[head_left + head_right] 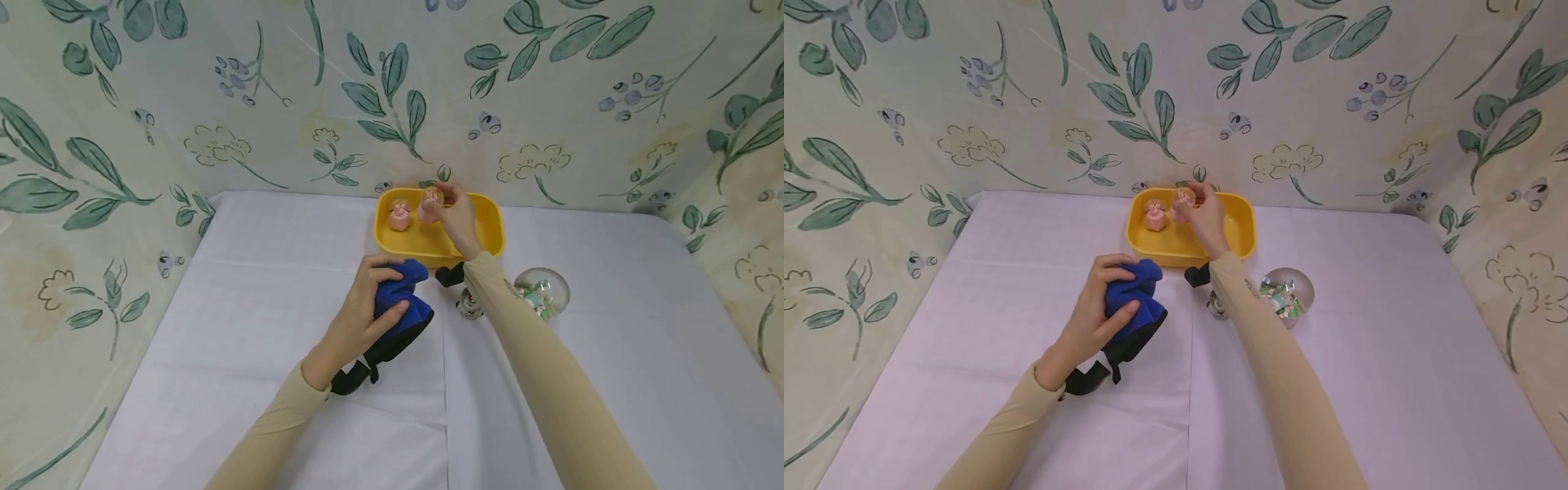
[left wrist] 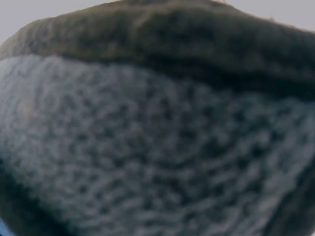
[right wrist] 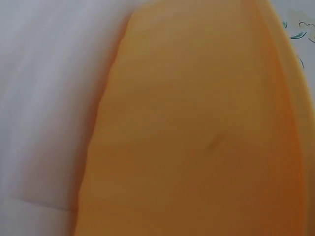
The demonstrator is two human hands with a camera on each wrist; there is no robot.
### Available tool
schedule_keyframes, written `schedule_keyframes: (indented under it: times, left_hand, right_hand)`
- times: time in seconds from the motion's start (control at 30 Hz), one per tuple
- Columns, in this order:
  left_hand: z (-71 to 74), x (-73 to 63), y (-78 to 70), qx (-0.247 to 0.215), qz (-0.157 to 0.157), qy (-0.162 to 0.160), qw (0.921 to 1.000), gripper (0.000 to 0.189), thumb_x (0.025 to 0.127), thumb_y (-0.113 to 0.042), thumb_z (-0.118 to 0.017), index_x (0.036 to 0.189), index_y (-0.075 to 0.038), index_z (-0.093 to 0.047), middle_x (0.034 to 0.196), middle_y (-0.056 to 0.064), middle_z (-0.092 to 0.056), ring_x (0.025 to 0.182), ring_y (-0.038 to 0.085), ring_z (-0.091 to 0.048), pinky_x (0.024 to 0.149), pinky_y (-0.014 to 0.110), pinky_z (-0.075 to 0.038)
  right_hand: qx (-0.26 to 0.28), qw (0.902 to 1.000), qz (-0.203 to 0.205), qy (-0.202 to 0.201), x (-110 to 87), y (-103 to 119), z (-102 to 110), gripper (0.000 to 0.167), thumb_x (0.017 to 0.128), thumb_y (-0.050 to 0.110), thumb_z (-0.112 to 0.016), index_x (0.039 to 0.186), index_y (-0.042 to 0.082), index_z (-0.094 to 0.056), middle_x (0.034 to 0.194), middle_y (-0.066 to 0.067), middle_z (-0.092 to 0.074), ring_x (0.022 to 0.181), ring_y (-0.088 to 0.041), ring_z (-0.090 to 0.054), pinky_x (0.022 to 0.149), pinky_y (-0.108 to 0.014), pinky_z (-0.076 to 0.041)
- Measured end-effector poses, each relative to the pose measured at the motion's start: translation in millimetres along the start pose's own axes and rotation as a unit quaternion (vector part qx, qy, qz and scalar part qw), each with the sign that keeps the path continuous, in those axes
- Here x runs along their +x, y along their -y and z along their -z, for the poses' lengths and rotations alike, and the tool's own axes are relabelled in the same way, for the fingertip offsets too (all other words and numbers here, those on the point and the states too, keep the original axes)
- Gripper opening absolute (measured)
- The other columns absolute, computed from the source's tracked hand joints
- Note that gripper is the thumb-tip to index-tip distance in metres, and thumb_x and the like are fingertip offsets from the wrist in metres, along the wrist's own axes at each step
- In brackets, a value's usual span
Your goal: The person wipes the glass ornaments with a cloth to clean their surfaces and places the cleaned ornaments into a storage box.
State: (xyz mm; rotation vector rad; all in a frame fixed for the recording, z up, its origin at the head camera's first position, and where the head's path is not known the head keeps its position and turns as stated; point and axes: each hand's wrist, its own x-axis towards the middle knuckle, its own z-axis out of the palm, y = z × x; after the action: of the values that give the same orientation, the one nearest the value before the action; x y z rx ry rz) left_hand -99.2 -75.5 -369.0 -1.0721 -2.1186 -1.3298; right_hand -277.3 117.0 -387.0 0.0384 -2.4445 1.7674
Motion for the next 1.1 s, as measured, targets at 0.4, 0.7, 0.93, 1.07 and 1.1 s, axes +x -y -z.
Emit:
schedule_keyframes:
  times: [0.4,0.7,0.93,1.07,1.1]
  left_hand:
    - [-3.1,-0.4,-0.1,-0.007,0.004,0.014,0.9999,0.038,0.101,-0.039,-0.041,0.119,-0.006,-0.037,0.131,0.017,-0.037,0.117,0.030,-0.043,0.099,0.041,-0.040]
    - [-3.7,1.5,0.4,-0.002,0.011,0.023,0.9997,0.039,0.101,-0.041,-0.040,0.119,-0.007,-0.037,0.132,0.016,-0.036,0.119,0.029,-0.042,0.100,0.041,-0.039]
    - [-3.7,0.8,-0.5,-0.002,0.022,0.035,0.9992,0.040,0.101,-0.042,-0.040,0.120,-0.008,-0.036,0.133,0.015,-0.035,0.119,0.029,-0.042,0.101,0.042,-0.040]
    - [-5.0,0.4,-0.4,-0.002,0.023,0.037,0.9991,0.040,0.101,-0.042,-0.041,0.121,-0.007,-0.036,0.132,0.015,-0.035,0.118,0.029,-0.042,0.101,0.042,-0.039]
    - [-5.3,0.2,-0.6,-0.001,0.023,0.037,0.9991,0.040,0.101,-0.042,-0.041,0.120,-0.007,-0.036,0.132,0.016,-0.035,0.118,0.029,-0.042,0.101,0.042,-0.039]
  right_hand:
    - [-0.035,0.9989,-0.032,-0.004,9.6,-22.6,-11.1,0.044,0.089,0.010,-0.069,0.128,0.004,-0.051,0.125,-0.013,-0.055,0.110,-0.026,-0.049,0.099,-0.031,-0.039]
    - [-0.055,0.9982,-0.022,0.007,15.2,-28.2,-14.3,0.043,0.088,0.008,-0.069,0.127,0.002,-0.052,0.124,-0.014,-0.056,0.112,-0.027,-0.050,0.100,-0.033,-0.040]
    - [-0.072,0.9965,-0.038,0.021,15.7,-25.9,-15.4,0.045,0.088,0.006,-0.068,0.129,0.002,-0.050,0.128,-0.015,-0.055,0.117,-0.028,-0.049,0.102,-0.034,-0.038]
    - [-0.076,0.9959,-0.044,0.023,15.5,-26.0,-15.0,0.045,0.088,0.006,-0.068,0.130,0.002,-0.050,0.128,-0.015,-0.054,0.116,-0.028,-0.049,0.102,-0.034,-0.038]
    - [-0.077,0.9958,-0.044,0.024,15.3,-26.2,-14.8,0.045,0.088,0.006,-0.068,0.130,0.003,-0.049,0.128,-0.014,-0.054,0.116,-0.028,-0.049,0.102,-0.034,-0.038]
